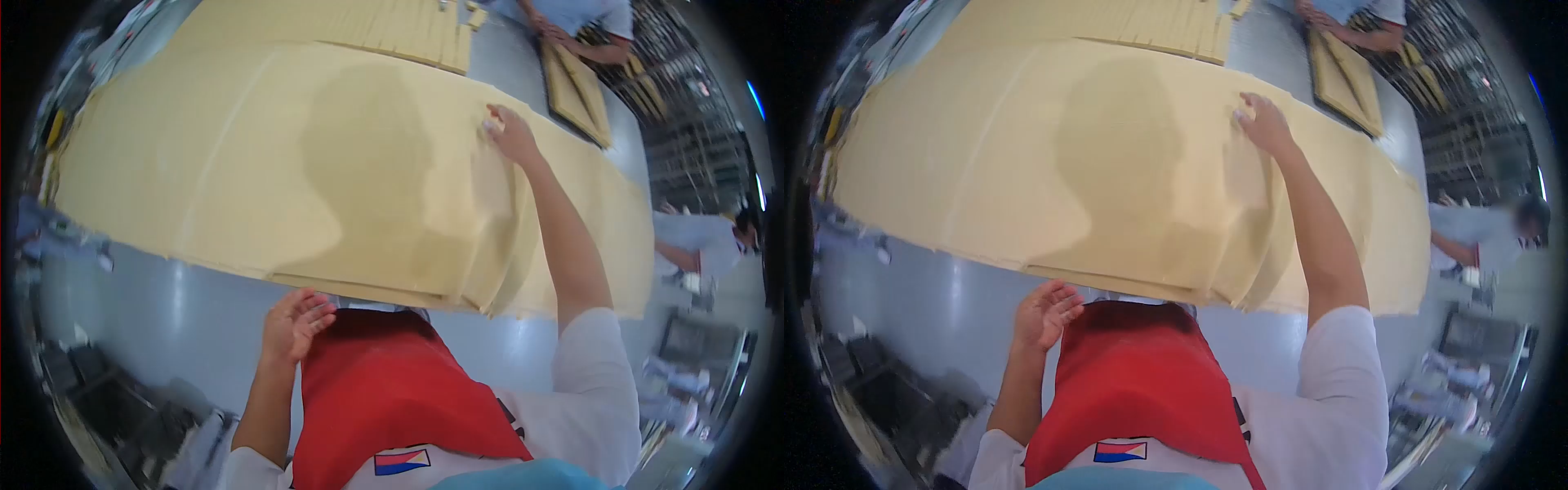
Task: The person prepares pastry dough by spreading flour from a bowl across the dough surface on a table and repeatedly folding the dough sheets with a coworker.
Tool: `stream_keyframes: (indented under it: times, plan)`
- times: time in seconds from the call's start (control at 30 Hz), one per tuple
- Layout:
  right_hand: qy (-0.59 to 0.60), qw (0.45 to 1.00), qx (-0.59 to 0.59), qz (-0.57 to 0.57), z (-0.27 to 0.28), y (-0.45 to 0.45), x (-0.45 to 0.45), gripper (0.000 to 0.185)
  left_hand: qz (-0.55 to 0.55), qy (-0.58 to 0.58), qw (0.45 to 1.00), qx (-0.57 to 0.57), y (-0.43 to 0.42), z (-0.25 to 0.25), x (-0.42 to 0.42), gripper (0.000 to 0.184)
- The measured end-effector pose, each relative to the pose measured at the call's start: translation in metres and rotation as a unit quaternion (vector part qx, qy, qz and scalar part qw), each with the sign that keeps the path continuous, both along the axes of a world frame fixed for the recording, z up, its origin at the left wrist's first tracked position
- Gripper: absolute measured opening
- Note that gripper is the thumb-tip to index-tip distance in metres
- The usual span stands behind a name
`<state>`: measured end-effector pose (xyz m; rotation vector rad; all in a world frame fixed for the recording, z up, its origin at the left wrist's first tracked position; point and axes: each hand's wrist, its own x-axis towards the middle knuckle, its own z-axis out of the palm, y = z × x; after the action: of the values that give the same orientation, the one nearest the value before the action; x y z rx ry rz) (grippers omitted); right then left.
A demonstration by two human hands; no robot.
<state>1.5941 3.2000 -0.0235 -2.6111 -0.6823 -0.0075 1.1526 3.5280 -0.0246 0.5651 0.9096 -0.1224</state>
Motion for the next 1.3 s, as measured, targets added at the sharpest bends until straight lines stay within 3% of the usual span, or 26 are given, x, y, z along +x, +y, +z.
stream_keyframes:
  times: [0.07,0.1,0.2,0.33,0.37,0.4,0.43,0.5,0.57,0.67,0.73,0.77,0.83,0.9,0.93,1.0,1.1,1.17,1.2,1.23,1.3]
  plan:
    - [-0.068,0.993,-0.094,0.004,-0.020,0.021,0.063,0.049,0.031,-0.004,0.999,-0.017,-0.048,0.008,0.019,0.027]
    - [-0.062,0.995,-0.080,0.013,-0.030,0.029,0.084,0.049,0.040,0.003,0.999,-0.003,-0.067,0.007,0.026,0.027]
    - [0.017,0.993,-0.112,-0.015,-0.032,0.046,0.129,0.053,0.212,0.016,0.977,0.016,-0.104,0.013,0.042,0.023]
    - [-0.016,0.986,-0.163,0.042,-0.068,0.044,0.191,0.040,0.238,-0.020,0.971,-0.023,-0.114,-0.012,0.045,0.017]
    - [0.112,0.981,-0.149,0.058,-0.063,0.041,0.201,0.042,0.222,-0.038,0.974,-0.002,-0.115,-0.022,0.044,0.015]
    - [0.118,0.988,-0.087,0.048,-0.059,0.042,0.198,0.045,0.227,-0.052,0.971,0.053,-0.120,-0.016,0.051,0.014]
    - [0.144,0.978,-0.131,0.078,-0.053,0.049,0.200,0.046,0.228,-0.061,0.966,0.109,-0.126,-0.012,0.061,0.014]
    - [0.135,0.967,-0.183,0.112,-0.037,0.062,0.198,0.047,0.288,-0.096,0.952,0.030,-0.135,-0.023,0.061,0.017]
    - [0.242,0.958,-0.014,0.154,-0.031,0.065,0.198,0.036,0.299,-0.074,0.951,-0.014,-0.146,-0.008,0.071,0.021]
    - [0.234,0.959,0.000,0.158,-0.016,0.070,0.183,0.040,0.269,-0.081,0.956,-0.080,-0.152,-0.019,0.086,0.029]
    - [0.154,0.959,-0.197,0.129,0.020,0.090,0.146,0.036,0.244,-0.103,0.959,-0.099,-0.154,-0.027,0.105,0.033]
    - [0.131,0.945,-0.233,0.189,-0.013,0.083,0.188,0.038,0.261,-0.084,0.960,-0.060,-0.156,-0.027,0.115,0.035]
    - [0.102,0.926,-0.269,0.243,-0.013,0.079,0.200,0.041,0.276,-0.073,0.958,-0.023,-0.156,-0.022,0.122,0.037]
    - [0.164,0.963,-0.162,0.139,0.060,0.111,0.117,0.044,0.328,-0.126,0.936,0.030,-0.149,-0.012,0.126,0.037]
    - [0.169,0.960,-0.079,0.207,0.040,0.117,0.180,0.042,0.329,-0.156,0.931,0.028,-0.139,0.000,0.125,0.037]
    - [-0.095,0.932,-0.156,0.313,0.100,0.141,0.144,0.033,0.315,-0.182,0.931,0.025,-0.110,0.038,0.118,0.037]
    - [0.090,0.927,-0.088,0.354,0.186,0.155,0.100,0.039,0.249,-0.205,0.944,0.074,-0.068,0.072,0.078,0.037]
    - [0.227,0.928,0.115,0.271,0.180,0.170,0.119,0.038,0.281,-0.173,0.943,0.045,-0.050,0.094,0.055,0.040]
    - [0.089,0.955,-0.095,0.268,0.169,0.168,0.165,0.046,0.283,-0.175,0.942,0.051,-0.055,0.094,0.049,0.040]
    - [-0.038,0.924,-0.201,0.324,0.137,0.154,0.206,0.056,0.274,-0.183,0.944,0.036,-0.064,0.087,0.039,0.041]
    - [-0.121,0.860,-0.343,0.358,0.092,0.160,0.210,0.071,0.262,-0.182,0.947,0.027,-0.088,0.068,0.030,0.043]
